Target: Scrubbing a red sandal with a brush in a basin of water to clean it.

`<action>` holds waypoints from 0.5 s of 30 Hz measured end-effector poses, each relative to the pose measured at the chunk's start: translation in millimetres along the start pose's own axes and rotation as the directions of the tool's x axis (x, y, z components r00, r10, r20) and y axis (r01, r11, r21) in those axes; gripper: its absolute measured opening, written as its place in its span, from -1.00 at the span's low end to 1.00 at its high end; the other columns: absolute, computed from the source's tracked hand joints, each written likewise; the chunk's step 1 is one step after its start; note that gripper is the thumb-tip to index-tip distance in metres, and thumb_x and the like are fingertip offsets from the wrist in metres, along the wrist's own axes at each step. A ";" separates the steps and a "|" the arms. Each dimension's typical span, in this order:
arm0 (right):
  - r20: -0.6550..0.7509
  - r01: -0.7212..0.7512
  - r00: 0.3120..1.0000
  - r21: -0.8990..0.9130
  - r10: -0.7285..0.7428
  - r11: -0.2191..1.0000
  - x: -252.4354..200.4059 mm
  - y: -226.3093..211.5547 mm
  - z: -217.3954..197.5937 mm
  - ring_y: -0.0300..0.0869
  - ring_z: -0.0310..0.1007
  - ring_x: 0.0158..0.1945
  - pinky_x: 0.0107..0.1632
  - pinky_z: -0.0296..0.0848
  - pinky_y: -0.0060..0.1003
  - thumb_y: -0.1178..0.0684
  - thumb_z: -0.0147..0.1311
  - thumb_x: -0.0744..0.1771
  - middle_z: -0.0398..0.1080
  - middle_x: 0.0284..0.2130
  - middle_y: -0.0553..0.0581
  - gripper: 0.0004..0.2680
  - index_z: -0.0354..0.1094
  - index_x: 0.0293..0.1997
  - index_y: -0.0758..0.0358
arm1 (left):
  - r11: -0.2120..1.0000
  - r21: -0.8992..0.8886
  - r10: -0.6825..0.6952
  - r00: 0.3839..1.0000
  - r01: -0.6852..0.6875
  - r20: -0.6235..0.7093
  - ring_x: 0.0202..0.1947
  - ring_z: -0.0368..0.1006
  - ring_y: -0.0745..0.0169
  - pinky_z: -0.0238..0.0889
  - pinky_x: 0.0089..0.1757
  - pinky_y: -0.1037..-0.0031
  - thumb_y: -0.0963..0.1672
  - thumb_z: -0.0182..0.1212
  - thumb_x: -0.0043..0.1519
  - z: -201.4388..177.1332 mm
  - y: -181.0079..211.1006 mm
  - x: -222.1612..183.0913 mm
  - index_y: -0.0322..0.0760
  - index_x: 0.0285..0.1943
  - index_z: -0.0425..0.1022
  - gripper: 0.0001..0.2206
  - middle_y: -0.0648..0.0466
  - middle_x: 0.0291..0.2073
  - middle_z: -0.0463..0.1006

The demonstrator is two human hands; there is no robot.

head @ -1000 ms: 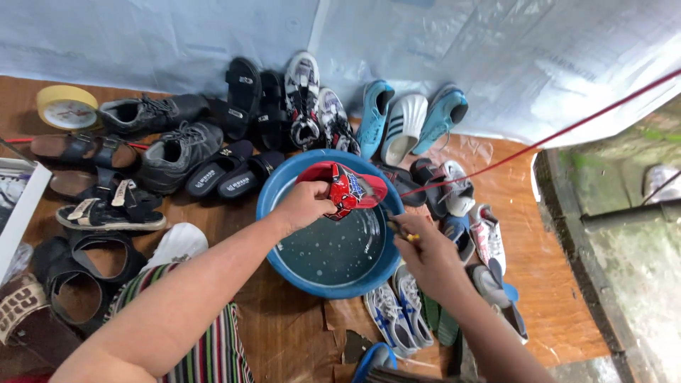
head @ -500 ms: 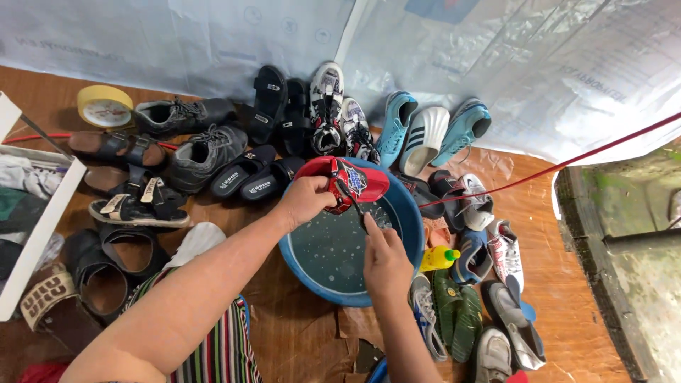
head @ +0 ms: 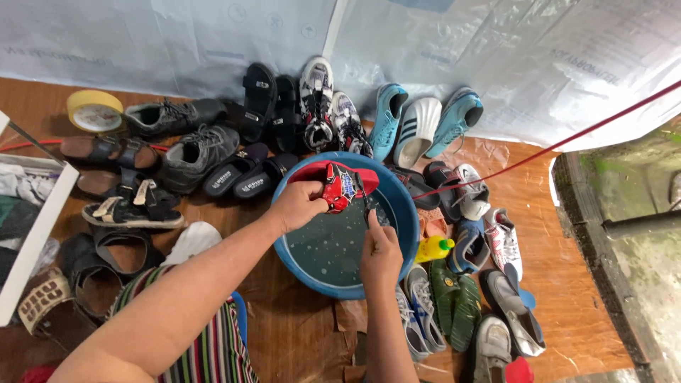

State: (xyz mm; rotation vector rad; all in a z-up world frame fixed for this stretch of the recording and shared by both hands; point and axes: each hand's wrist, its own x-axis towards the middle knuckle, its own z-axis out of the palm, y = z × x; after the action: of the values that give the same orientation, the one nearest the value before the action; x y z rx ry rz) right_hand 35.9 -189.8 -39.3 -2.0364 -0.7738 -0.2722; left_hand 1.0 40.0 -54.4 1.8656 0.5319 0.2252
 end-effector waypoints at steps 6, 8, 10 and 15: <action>0.036 -0.032 0.999 0.010 0.031 0.999 -11.5 -56.9 4.1 -0.06 0.57 -0.32 -0.18 0.55 -0.12 0.20 0.00 0.37 0.50 -0.34 -0.02 -0.63 0.35 0.34 -0.14 | 0.997 0.022 0.076 0.997 -0.075 -0.029 -0.46 0.41 0.20 0.29 -0.32 0.44 -0.10 0.25 -0.01 -12.6 18.8 -13.1 -0.13 -0.55 0.50 -0.90 0.15 -0.64 0.49; -0.003 -0.037 0.999 0.007 0.037 0.999 -6.9 -24.5 6.5 -0.06 0.54 -0.34 -0.21 0.54 -0.11 0.23 0.00 0.37 0.48 -0.35 0.02 -0.64 0.35 0.34 -0.04 | 0.993 0.064 0.099 0.995 -0.098 -0.016 -0.46 0.42 0.22 0.30 -0.32 0.44 -0.08 0.27 -0.01 -11.1 8.1 -8.4 -0.09 -0.54 0.51 -0.90 0.15 -0.63 0.51; -0.036 -0.037 0.999 0.000 0.037 0.999 -5.1 -7.2 4.5 -0.07 0.52 -0.35 -0.25 0.53 -0.09 0.25 0.00 0.37 0.46 -0.35 0.05 -0.65 0.35 0.34 0.06 | 0.988 0.099 0.121 0.993 -0.119 -0.007 -0.45 0.43 0.24 0.31 -0.32 0.45 -0.06 0.28 0.00 -10.8 9.6 -11.0 -0.06 -0.53 0.53 -0.90 0.16 -0.61 0.53; 0.005 -0.027 1.000 0.091 0.027 0.995 -7.1 -45.6 3.2 -0.17 0.44 -0.45 -0.38 0.46 -0.18 0.23 -0.05 0.40 0.43 -0.38 0.00 -0.64 0.28 0.39 -0.01 | 0.958 0.167 0.230 0.972 -0.233 0.039 -0.46 0.42 0.07 0.32 -0.31 0.35 -0.09 0.24 0.03 -16.5 22.7 -20.3 -0.16 -0.54 0.46 -0.86 0.07 -0.60 0.52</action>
State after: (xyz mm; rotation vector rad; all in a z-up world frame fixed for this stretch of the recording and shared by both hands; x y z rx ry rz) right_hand 1.8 -172.4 -13.2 -1.9600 -0.7476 -0.2138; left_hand -17.8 38.4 -25.3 2.0963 0.3260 0.3258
